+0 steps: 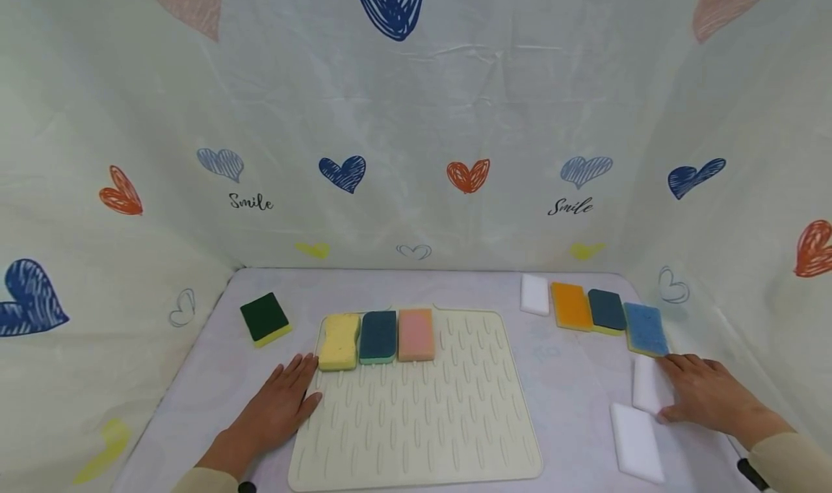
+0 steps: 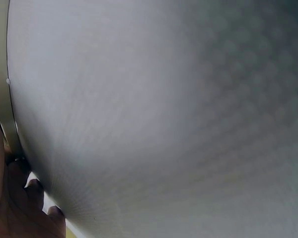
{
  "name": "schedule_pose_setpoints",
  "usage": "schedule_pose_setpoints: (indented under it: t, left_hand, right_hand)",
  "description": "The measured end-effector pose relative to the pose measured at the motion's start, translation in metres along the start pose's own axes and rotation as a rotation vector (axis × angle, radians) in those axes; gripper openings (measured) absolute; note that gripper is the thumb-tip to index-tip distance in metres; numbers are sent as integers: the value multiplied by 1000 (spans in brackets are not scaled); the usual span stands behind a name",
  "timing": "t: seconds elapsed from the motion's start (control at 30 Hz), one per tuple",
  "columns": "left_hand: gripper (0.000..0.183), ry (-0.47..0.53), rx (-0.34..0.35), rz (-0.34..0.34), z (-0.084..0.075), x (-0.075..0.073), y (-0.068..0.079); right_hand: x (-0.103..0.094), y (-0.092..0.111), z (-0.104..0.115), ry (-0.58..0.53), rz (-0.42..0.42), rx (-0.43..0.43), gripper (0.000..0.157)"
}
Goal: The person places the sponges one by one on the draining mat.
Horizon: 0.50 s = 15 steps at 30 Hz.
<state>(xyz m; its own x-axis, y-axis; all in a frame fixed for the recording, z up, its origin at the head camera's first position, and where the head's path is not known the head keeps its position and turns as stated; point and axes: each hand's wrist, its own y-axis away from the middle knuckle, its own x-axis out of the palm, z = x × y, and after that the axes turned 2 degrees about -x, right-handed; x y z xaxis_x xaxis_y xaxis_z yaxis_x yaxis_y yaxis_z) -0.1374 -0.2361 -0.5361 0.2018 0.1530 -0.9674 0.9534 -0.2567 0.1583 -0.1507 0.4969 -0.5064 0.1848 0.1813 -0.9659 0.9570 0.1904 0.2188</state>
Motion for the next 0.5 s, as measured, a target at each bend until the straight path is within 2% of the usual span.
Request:
schedule_pose_setpoints:
  t: [0.27,0.4,0.5]
  left_hand:
    - [75,-3,-10,14,2,3,-1]
    - [75,-8,-7,8,2,4,-1]
    - [74,-6,1,-4,2,3,-2]
  right_hand:
    - [1,-2,1,-33,28,11,132]
    - [3,1,3,-42,-7,23,132]
    - [1,5,4,-46,-67,14,128]
